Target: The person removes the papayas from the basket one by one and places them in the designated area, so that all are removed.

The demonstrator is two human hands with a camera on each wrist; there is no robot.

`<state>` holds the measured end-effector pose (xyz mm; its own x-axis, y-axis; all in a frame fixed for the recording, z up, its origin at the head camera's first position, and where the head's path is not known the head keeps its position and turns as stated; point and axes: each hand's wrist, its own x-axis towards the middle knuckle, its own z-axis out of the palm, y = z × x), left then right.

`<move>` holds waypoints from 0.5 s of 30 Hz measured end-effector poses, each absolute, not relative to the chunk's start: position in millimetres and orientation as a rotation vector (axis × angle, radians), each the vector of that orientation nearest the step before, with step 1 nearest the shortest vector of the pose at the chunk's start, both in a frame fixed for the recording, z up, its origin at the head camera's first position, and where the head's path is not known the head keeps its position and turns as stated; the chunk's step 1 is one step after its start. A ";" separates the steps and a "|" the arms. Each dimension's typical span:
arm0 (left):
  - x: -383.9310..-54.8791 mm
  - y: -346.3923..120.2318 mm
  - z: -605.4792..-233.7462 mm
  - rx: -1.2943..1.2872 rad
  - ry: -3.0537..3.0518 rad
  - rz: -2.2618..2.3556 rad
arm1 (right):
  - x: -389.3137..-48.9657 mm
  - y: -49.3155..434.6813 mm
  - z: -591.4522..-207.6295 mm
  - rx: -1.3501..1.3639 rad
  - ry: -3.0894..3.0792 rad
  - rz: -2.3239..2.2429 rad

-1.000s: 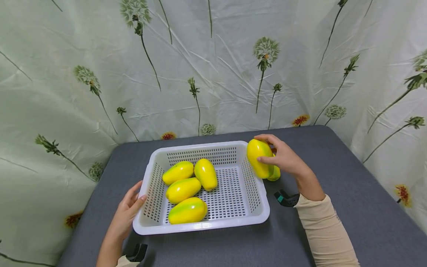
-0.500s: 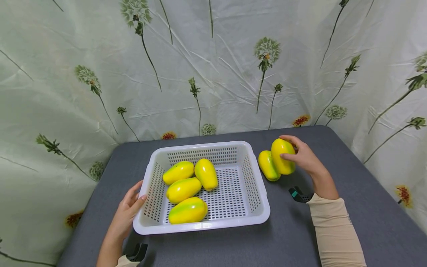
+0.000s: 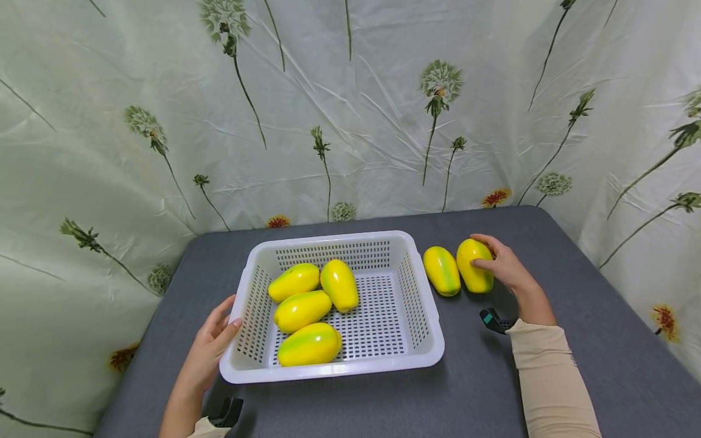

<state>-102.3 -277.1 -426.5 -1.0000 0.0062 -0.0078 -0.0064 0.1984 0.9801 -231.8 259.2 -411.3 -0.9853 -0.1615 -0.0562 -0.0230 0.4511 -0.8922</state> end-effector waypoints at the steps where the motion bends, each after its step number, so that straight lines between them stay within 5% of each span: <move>1: -102.2 -277.1 -426.8 0.002 2.425 1.984 | -232.5 260.1 -413.9 -0.152 2.554 -1.575; 15: -102.4 -277.4 -428.4 0.015 2.408 2.009 | -235.0 263.3 -434.0 -0.109 2.510 -1.599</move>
<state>-102.4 -277.4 -428.4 -0.9999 0.0106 0.0018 0.0037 0.1793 0.9838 -235.0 263.3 -434.0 -0.9840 -0.1488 -0.0982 0.0261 0.4247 -0.9050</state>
